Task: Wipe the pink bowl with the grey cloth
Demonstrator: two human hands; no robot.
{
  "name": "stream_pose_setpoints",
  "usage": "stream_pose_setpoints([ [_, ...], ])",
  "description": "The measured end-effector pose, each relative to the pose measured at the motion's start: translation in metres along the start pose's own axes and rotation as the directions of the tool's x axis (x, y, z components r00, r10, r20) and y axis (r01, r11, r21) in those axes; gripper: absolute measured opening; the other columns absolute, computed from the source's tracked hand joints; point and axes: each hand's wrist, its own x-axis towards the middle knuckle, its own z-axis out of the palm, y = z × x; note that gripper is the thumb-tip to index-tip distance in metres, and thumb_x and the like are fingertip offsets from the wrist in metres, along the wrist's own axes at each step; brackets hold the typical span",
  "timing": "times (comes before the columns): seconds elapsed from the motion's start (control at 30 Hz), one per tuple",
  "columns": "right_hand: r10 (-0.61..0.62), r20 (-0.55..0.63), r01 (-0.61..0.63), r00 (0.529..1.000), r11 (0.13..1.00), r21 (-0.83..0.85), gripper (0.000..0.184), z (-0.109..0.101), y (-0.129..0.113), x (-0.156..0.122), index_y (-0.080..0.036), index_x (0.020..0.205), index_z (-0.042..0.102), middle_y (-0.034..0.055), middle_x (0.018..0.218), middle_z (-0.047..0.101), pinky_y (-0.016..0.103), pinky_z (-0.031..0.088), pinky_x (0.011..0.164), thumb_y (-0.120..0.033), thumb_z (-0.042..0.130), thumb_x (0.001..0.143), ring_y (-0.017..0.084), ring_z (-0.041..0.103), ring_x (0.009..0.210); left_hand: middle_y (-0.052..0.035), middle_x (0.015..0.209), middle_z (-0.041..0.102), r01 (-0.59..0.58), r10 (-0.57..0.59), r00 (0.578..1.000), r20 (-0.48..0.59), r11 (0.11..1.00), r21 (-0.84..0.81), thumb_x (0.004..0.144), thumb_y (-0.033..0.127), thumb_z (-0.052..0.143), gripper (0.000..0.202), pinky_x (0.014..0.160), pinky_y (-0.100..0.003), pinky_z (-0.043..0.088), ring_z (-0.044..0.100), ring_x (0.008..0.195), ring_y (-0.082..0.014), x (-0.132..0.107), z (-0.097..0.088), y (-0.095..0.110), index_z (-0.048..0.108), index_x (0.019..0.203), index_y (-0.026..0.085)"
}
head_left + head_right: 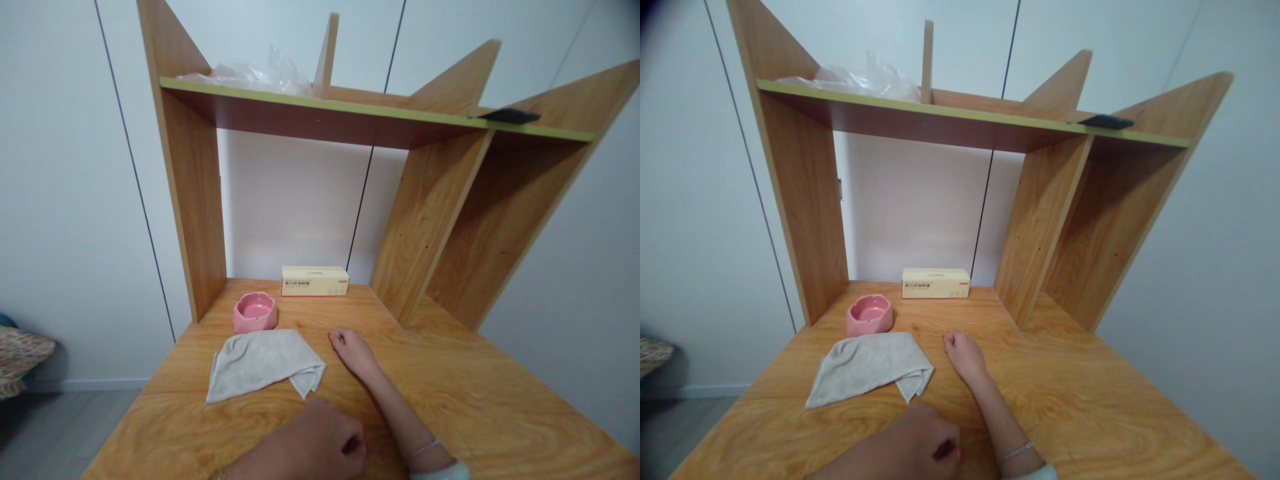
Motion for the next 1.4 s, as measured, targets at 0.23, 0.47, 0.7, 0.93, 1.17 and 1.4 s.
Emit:
stream_pose_setpoints([
  [0.23, 0.013, -0.015, -0.013, 1.000, 1.000, -0.017, 0.032, 0.002, 0.001, 0.001, -0.017, 0.066, 0.058, 0.0048, 0.069, 0.065, 0.021, 0.026, 0.053, -0.031, 0.039, 0.086, 0.013, 0.054, 0.063, 0.0005, 0.077, 0.070, -0.004, 0.004, 1.000, -0.001, 1.000, 0.007, 0.081, 0.029, 0.041, 0.026, 0.048, -0.019, 0.036, 0.059, 0.060, -0.0128, 0.001, 0.000, 0.000, 0.066, 0.083, 0.024],
  [0.47, 0.011, -0.030, -0.012, 0.999, 1.000, -0.016, 0.031, 0.003, 0.001, 0.000, -0.018, 0.066, 0.058, 0.0038, 0.067, 0.064, 0.021, 0.026, 0.053, -0.031, 0.040, 0.086, 0.012, 0.054, 0.061, 0.0008, 0.075, 0.070, -0.038, 0.040, 0.998, -0.054, 0.999, 0.029, 0.081, 0.031, 0.041, 0.026, 0.048, -0.019, 0.035, 0.058, 0.059, -0.0121, 0.003, 0.011, -0.006, 0.066, 0.081, 0.023],
  [0.7, 0.002, -0.031, -0.003, 1.000, 1.000, -0.016, 0.032, 0.002, 0.001, 0.001, -0.018, 0.065, 0.058, 0.0039, 0.066, 0.064, 0.021, 0.026, 0.052, -0.032, 0.039, 0.086, 0.012, 0.053, 0.061, 0.0006, 0.077, 0.070, -0.009, 0.010, 1.000, -0.020, 1.000, 0.024, 0.082, 0.033, 0.039, 0.028, 0.050, -0.020, 0.039, 0.059, 0.062, -0.0136, 0.002, 0.007, -0.004, 0.065, 0.084, 0.025],
  [0.93, -0.003, -0.024, 0.002, 1.000, 1.000, -0.015, 0.033, 0.002, 0.001, 0.001, -0.018, 0.064, 0.057, 0.0043, 0.067, 0.064, 0.021, 0.027, 0.053, -0.032, 0.038, 0.086, 0.013, 0.054, 0.062, -0.0001, 0.075, 0.070, -0.028, 0.029, 0.999, -0.037, 0.999, 0.017, 0.082, 0.032, 0.040, 0.026, 0.049, -0.018, 0.038, 0.060, 0.060, -0.0128, 0.000, 0.000, 0.000, 0.065, 0.082, 0.023],
  [1.17, 0.001, -0.024, -0.001, 1.000, 1.000, -0.012, 0.032, 0.001, 0.000, 0.000, -0.017, 0.063, 0.056, 0.0042, 0.067, 0.064, 0.021, 0.026, 0.052, -0.031, 0.039, 0.086, 0.012, 0.053, 0.061, 0.0009, 0.076, 0.070, -0.030, 0.031, 0.999, -0.045, 0.999, 0.024, 0.082, 0.032, 0.040, 0.026, 0.048, -0.019, 0.038, 0.060, 0.060, -0.0133, 0.001, 0.007, -0.004, 0.065, 0.083, 0.025],
  [1.4, -0.008, -0.038, 0.008, 0.999, 1.000, 0.001, 0.030, 0.004, 0.002, 0.001, -0.017, 0.064, 0.058, 0.0030, 0.065, 0.063, 0.021, 0.026, 0.053, -0.030, 0.041, 0.085, 0.012, 0.052, 0.060, 0.0000, 0.075, 0.071, -0.033, 0.036, 0.998, -0.049, 0.998, 0.057, 0.081, 0.031, 0.041, 0.027, 0.048, -0.020, 0.037, 0.060, 0.058, -0.0135, 0.003, 0.009, -0.005, 0.067, 0.083, 0.024],
])
